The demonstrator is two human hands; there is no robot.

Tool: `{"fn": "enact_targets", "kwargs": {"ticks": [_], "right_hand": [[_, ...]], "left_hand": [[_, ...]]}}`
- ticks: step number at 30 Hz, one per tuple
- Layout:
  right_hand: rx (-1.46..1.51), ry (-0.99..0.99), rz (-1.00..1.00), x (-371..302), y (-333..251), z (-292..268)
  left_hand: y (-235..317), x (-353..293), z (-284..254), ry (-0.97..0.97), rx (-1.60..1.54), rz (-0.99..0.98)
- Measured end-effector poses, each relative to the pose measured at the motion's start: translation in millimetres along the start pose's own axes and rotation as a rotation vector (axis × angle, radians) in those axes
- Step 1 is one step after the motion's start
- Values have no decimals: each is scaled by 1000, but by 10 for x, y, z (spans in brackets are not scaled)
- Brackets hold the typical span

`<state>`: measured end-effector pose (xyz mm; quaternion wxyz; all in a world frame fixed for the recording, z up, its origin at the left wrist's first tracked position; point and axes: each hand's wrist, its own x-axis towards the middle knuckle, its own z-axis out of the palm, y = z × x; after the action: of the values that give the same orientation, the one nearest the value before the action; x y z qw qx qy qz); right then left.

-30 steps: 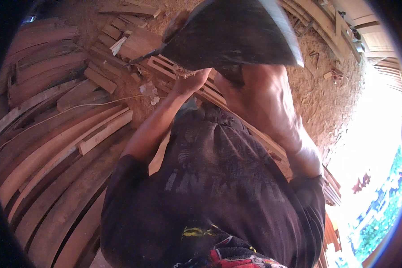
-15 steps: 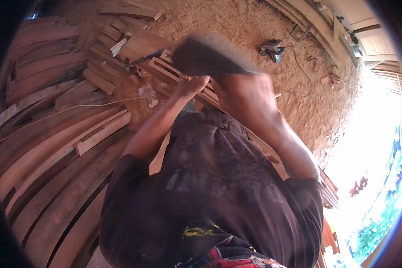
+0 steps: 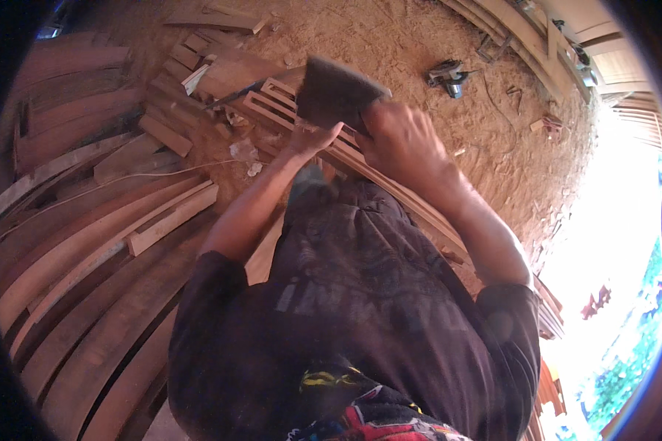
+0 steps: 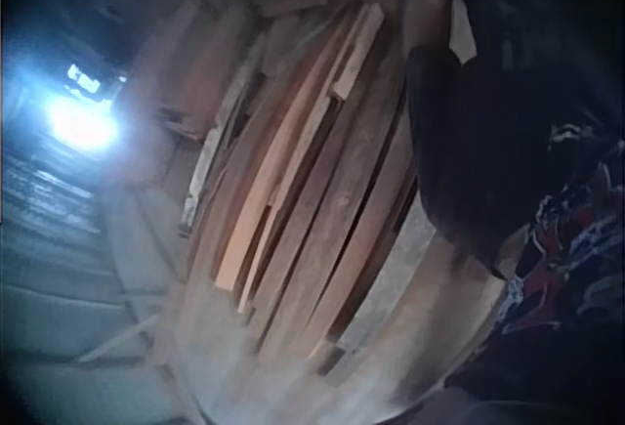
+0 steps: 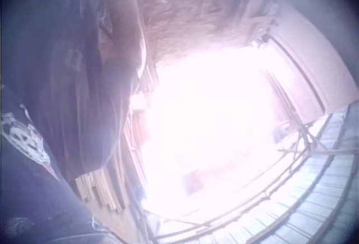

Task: The person uses a hand axe to repeatedly strike and shape a small piece of wood held in the left hand. The person occasionally pauses to inspect the wood and adjust grip while continuing to chip away at its surface.

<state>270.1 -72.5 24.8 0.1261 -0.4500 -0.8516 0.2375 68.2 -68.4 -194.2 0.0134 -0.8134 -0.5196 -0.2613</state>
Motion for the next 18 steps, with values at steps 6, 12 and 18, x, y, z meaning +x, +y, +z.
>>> {"fn": "enact_targets", "kwargs": {"ticks": [6,12,18], "right_hand": [[231,53,182,-229,355,-109],[333,94,457,-454,542,-199],[314,195,383,-532,539,-302]], "left_hand": [[-337,371,-502,356,-1561,-935],[483,730,-857,179,-1102,-724],[695,616,-821,107,-809,-587]]}}
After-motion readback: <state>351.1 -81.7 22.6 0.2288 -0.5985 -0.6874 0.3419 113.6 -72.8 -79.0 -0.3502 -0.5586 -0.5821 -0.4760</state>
